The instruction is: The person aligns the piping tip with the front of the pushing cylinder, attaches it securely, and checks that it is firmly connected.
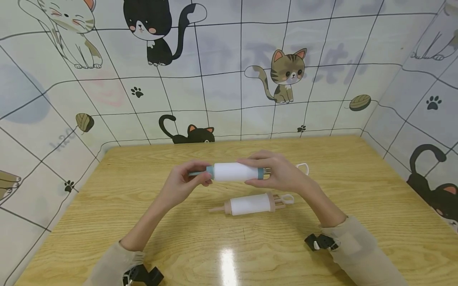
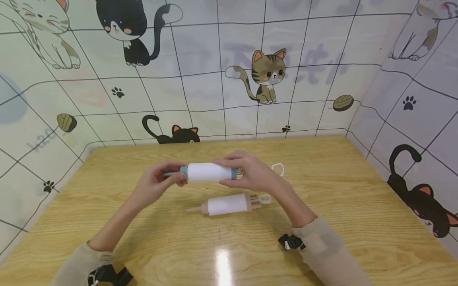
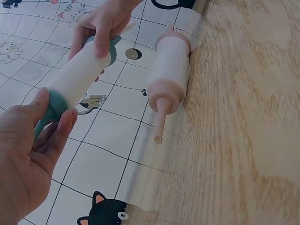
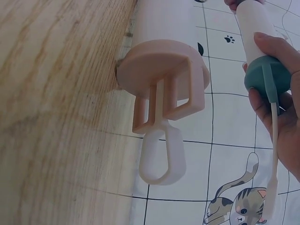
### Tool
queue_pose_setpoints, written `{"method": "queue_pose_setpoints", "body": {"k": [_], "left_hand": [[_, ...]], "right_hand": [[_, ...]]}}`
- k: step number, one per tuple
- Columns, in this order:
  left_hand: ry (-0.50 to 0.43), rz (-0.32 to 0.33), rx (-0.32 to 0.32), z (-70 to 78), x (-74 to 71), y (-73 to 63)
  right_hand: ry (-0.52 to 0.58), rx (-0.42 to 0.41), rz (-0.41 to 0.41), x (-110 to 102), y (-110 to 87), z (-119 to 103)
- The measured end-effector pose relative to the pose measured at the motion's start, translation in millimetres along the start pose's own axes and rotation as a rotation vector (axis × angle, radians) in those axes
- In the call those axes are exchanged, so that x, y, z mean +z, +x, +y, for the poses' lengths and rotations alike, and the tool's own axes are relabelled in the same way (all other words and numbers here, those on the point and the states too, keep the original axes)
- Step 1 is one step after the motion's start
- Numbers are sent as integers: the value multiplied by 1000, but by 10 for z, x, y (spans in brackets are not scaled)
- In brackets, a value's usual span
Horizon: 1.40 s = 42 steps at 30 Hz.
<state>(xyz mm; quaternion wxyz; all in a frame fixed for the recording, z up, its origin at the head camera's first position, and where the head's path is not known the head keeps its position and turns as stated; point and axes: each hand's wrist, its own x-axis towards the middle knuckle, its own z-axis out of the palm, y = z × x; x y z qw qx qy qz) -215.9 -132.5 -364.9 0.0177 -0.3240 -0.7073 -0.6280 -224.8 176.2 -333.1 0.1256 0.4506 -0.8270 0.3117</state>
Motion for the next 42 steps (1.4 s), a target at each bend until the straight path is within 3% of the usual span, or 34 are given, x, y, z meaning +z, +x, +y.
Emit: {"method": "queue_pose_setpoints", "body": {"k": [12,30,42], "left_hand": [[39,36,38,34,28,-8],[15,17,-29,26,30,-11],[68,50,30,60,61,-7]], "right_hand": [[1,2,-7,11,3,22],[7,15,-2,-4,3,-10],[10,17,-6,0,-2,13]]}}
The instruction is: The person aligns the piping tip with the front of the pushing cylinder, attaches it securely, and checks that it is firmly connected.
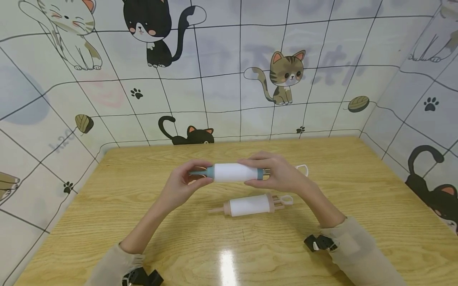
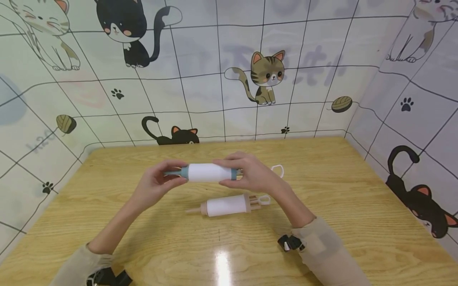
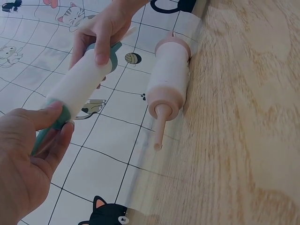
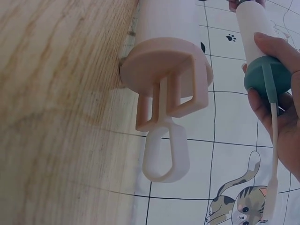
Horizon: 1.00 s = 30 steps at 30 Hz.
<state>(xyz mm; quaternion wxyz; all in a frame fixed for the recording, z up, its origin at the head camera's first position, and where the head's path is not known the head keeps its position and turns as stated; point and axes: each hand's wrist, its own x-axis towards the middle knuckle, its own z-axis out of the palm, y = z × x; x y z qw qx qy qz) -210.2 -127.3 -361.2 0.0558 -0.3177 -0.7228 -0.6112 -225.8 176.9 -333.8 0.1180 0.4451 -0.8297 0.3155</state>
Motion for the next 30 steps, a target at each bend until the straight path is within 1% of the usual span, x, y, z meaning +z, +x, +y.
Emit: {"method": "queue_pose_setpoints", "body": {"k": [6,13,17,21,27,30], "left_hand": [[-11,8,-9,7,0,2],[-43,2,-21,0,0,4],[-35,-13,-44,-7,-3,7],[-13,-22,-52,-12,-6,6],[14,6,-41,9,0,-2],[14,18,-27,26,6,0]], "right_hand": [[6,14,3,2,-3,0],[-8,-5,13,12,7,-11],[-3,1,13,10,7,-20],[-6,12,9,10,4,-23],[-10,14,5,7,2,-18],[-5,20,3,4,-1,-18]]}}
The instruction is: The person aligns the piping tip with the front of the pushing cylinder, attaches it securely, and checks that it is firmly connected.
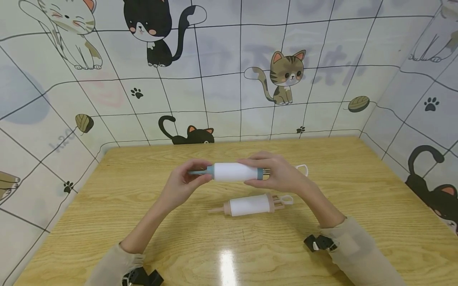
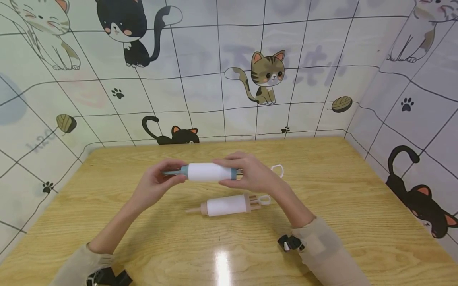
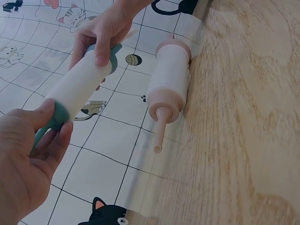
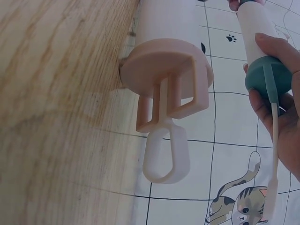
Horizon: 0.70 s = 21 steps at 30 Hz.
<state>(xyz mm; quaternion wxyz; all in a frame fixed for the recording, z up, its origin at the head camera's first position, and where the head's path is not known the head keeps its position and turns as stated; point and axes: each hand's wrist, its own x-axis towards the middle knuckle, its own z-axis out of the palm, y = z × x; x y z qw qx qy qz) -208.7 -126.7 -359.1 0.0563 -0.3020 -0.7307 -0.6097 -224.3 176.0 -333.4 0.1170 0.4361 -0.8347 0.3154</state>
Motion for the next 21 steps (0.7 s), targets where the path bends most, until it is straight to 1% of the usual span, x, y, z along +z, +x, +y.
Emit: {"method": "queue_pose_setpoints", "body": {"k": [8,12,17,21], "left_hand": [[-69,-4,56,-6,9,10],[-71,10,66,-25,9,8],[-35,19,53,-39,3,6],[-25,2,12,-47,-1,9]], "right_hand": [[2,-11,8,0,2,7],[-2,-14,12,2,1,3],[-14,-21,19,4,5,-2],[-21,-29,18,6,5,-1]]}}
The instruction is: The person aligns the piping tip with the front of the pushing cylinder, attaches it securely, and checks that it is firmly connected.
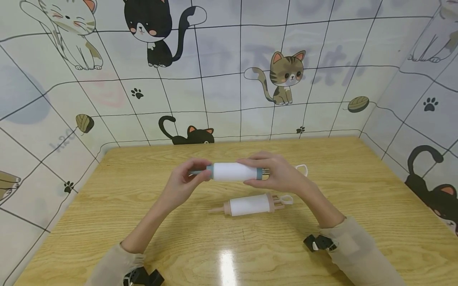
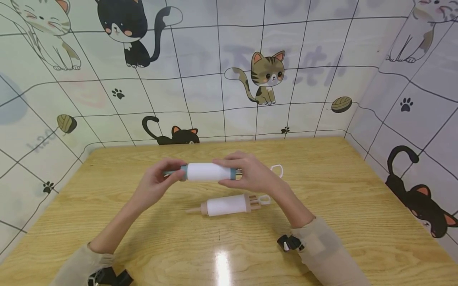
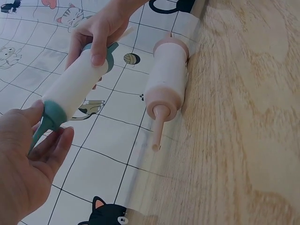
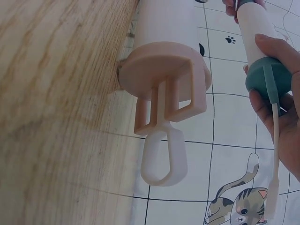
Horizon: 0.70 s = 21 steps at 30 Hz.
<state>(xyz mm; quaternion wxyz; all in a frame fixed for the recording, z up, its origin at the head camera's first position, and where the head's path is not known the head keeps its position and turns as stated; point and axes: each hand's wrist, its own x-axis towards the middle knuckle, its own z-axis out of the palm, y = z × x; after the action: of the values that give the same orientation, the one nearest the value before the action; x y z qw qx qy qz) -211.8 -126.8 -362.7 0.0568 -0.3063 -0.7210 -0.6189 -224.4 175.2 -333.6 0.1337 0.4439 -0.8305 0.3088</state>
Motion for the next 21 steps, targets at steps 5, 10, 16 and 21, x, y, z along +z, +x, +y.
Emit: {"method": "queue_pose_setpoints", "body": {"k": [5,10,16,21], "left_hand": [[3,-16,-43,1,-4,-2],[11,-20,-28,-7,-5,-6],[27,-9,7,-5,2,-13],[23,-2,25,3,5,-10]], "right_hand": [[-1,4,-1,-3,-5,3],[4,4,2,-6,-6,3],[18,14,-5,-11,-8,5],[20,19,-7,-13,-8,2]]}}
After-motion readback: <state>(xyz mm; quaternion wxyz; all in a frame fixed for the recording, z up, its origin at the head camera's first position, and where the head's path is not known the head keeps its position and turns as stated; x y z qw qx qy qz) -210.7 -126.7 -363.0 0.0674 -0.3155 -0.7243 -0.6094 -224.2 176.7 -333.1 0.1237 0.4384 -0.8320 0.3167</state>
